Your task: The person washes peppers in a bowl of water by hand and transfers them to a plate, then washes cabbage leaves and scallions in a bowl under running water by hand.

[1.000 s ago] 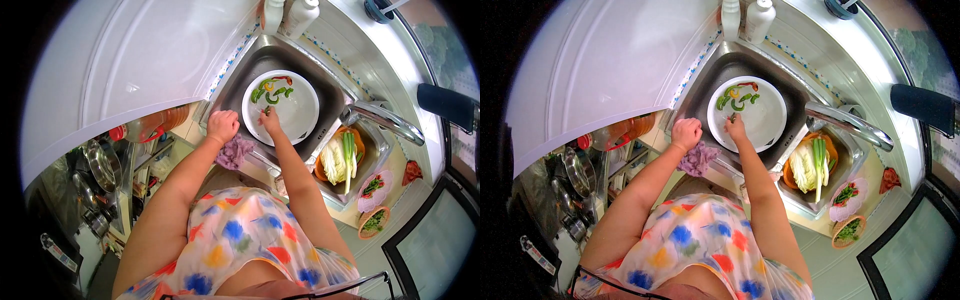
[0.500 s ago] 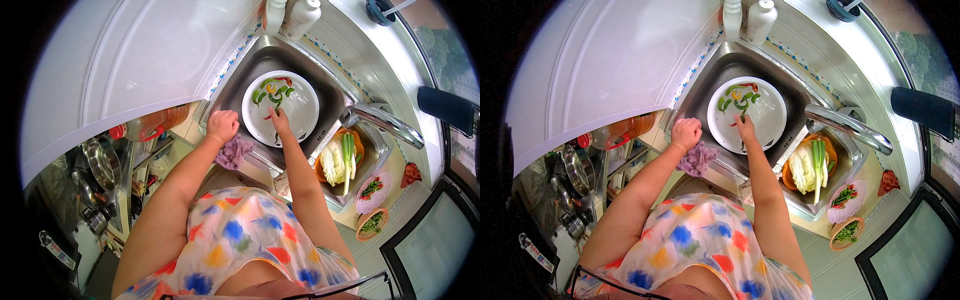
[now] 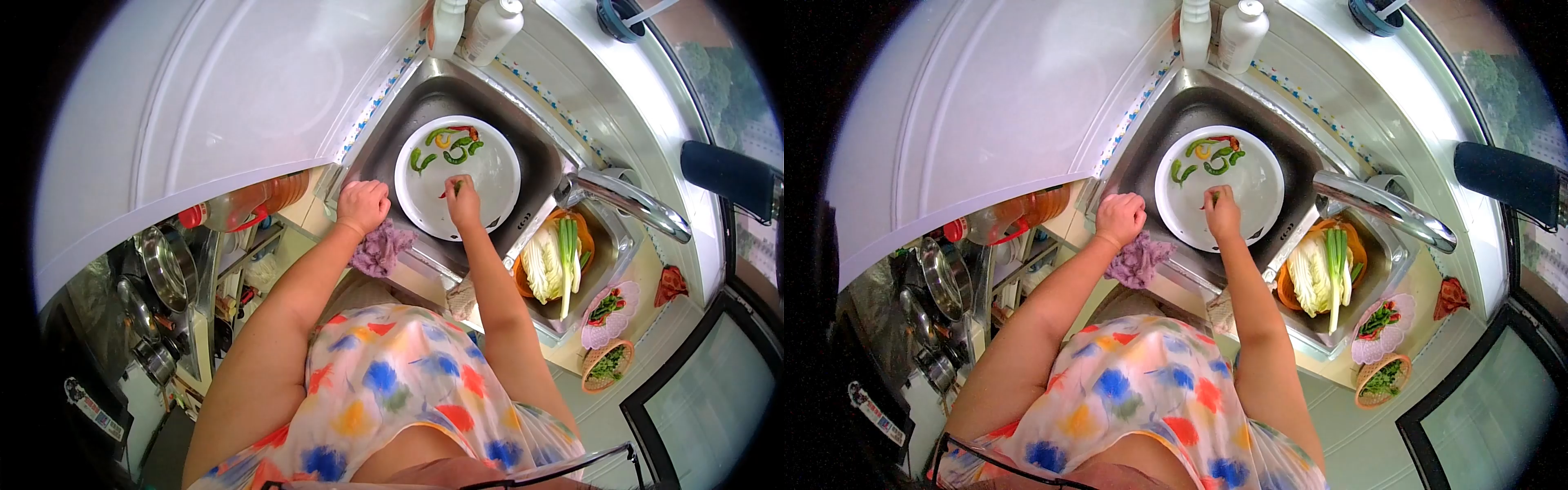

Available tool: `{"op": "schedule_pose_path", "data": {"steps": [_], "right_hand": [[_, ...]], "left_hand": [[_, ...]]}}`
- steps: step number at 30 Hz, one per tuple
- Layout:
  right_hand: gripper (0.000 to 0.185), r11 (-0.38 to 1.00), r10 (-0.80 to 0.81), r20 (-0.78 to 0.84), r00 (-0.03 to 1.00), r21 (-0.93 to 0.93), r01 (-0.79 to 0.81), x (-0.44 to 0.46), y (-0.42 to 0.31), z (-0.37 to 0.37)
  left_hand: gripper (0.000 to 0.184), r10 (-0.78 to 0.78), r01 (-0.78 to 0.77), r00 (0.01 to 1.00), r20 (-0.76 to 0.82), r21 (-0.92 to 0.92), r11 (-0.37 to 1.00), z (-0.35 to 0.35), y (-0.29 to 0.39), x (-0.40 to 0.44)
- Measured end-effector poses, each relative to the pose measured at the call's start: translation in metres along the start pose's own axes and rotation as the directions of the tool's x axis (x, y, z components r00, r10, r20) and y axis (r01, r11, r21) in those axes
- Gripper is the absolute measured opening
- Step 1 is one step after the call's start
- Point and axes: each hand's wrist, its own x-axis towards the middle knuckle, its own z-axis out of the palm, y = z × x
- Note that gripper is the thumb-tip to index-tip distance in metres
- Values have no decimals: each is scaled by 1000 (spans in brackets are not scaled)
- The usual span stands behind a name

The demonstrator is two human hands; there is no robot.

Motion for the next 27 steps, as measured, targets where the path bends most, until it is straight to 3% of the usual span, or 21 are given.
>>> {"op": "schedule_pose_path", "data": {"steps": [1, 3, 7, 10, 13, 16, 19, 22, 25, 27], "right_hand": [[14, 996, -90, 3, 996, -19, 90, -3, -4, -3], [17, 969, -118, 117, 986, -202, 140, -7, -10, -11], [28, 901, -71, 294, 953, -390, 187, -1, 15, -5], [28, 942, -5, 195, 981, -328, 71, 3, 26, 2], [25, 974, -37, 40, 999, -220, 45, 4, 39, 14], [20, 993, 119, 44, 992, 6, -119, 12, 48, 25], [22, 895, 392, 183, 901, 148, -420, 21, 31, 15], [30, 966, 243, 43, 969, -100, -238, 26, 42, 27], [28, 967, 234, 89, 968, -123, -223, 28, 40, 27], [26, 916, 357, 173, 918, 125, -380, 29, 27, 22]], "left_hand": [[5, 3, -3, 1000, 4, 0, 1000, 0, -1, 0], [5, 8, -8, 1000, 5, -1, 1000, 1, -1, 0], [5, 9, -9, 1000, -5, -8, 1000, 3, -2, -1], [5, 10, -10, 1000, -8, -6, 1000, 2, -2, -1], [4, 12, -13, 1000, -18, -5, 1000, 2, -1, 0], [5, 11, -11, 1000, -6, -2, 1000, 2, -1, -1], [5, 5, -5, 1000, 13, 4, 1000, 2, -2, -1], [5, 0, 0, 1000, 18, 2, 1000, 2, -1, 0], [5, 2, -2, 1000, 10, -3, 1000, 2, -1, 0], [5, 4, -4, 1000, 6, -3, 1000, 2, -2, 0]]}}
